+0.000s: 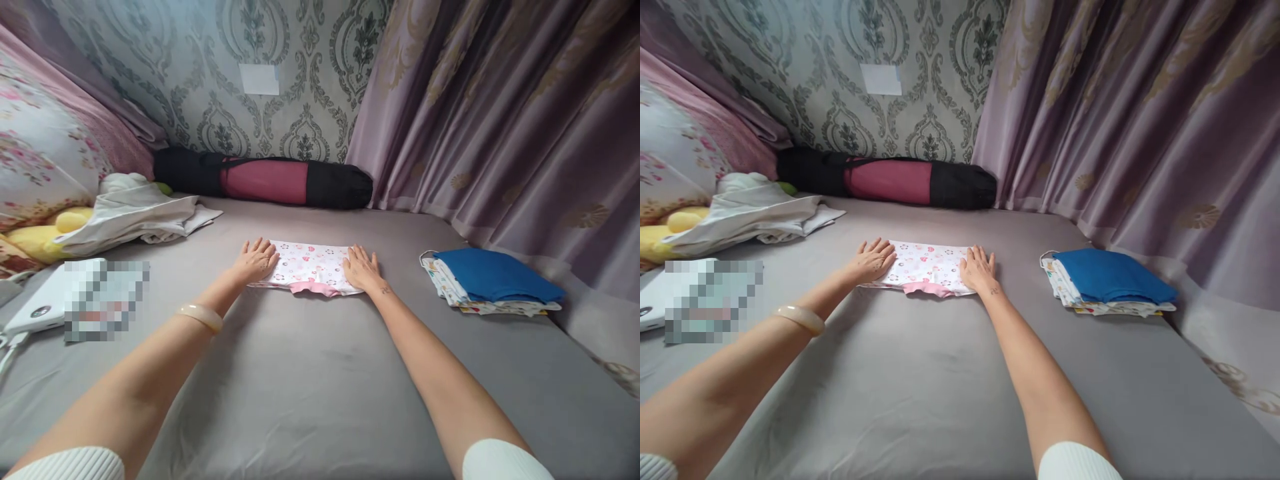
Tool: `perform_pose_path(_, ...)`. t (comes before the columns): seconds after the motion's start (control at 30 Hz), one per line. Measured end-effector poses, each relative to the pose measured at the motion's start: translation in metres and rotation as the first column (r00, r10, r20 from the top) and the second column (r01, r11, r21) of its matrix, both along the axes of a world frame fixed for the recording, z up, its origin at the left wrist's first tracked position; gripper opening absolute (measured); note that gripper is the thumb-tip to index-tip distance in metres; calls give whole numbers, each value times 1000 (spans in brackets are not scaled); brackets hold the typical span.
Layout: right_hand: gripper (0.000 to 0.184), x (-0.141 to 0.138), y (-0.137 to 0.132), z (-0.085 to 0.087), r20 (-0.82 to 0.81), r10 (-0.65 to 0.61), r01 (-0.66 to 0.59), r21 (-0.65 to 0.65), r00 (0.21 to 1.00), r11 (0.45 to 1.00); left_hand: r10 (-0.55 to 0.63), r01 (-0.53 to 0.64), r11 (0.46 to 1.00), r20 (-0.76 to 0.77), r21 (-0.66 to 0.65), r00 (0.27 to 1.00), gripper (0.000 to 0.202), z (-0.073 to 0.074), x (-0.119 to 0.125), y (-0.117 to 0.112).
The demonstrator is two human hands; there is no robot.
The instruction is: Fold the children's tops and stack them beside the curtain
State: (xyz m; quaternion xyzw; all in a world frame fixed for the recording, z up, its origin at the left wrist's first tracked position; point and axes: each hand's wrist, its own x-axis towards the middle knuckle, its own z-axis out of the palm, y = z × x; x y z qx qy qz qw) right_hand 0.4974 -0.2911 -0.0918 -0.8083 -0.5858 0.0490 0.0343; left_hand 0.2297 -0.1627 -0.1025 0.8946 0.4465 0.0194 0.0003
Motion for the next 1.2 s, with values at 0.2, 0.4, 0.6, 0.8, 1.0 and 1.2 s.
perform_pose_path(0.2, 58, -21, 2, 5, -36, 44, -43, 23, 998, 999, -34, 28, 997, 78, 74, 996, 47, 4, 22, -20)
perform_pose_path(0.4, 59, -25, 8, -6, -45, 10, -9, 27, 999, 1000, -44, 38, 998, 101, 59, 994, 41, -9, 32, -24)
perform_pose_path(0.6, 58, -25, 7, -10, -34, 16, -14, 58, 999, 998, 0, -3, 1000, 104, 23, 995, 49, -9, 33, -25)
perform_pose_path(0.8, 58, -26, 7, -6, -29, 18, -17, 52, 999, 999, 8, -6, 1000, 97, -22, 995, 51, -4, 34, -26)
perform_pose_path(1.0, 57, -37, 12, 2, -45, 25, -23, 42, 999, 999, -5, 5, 1000, 61, 5, 998, 43, -3, 42, -23)
perform_pose_path(1.2, 57, -51, 20, -8, -79, 11, -4, 91, 997, 996, -34, 20, 993, 117, 118, 993, 37, -7, 57, -37)
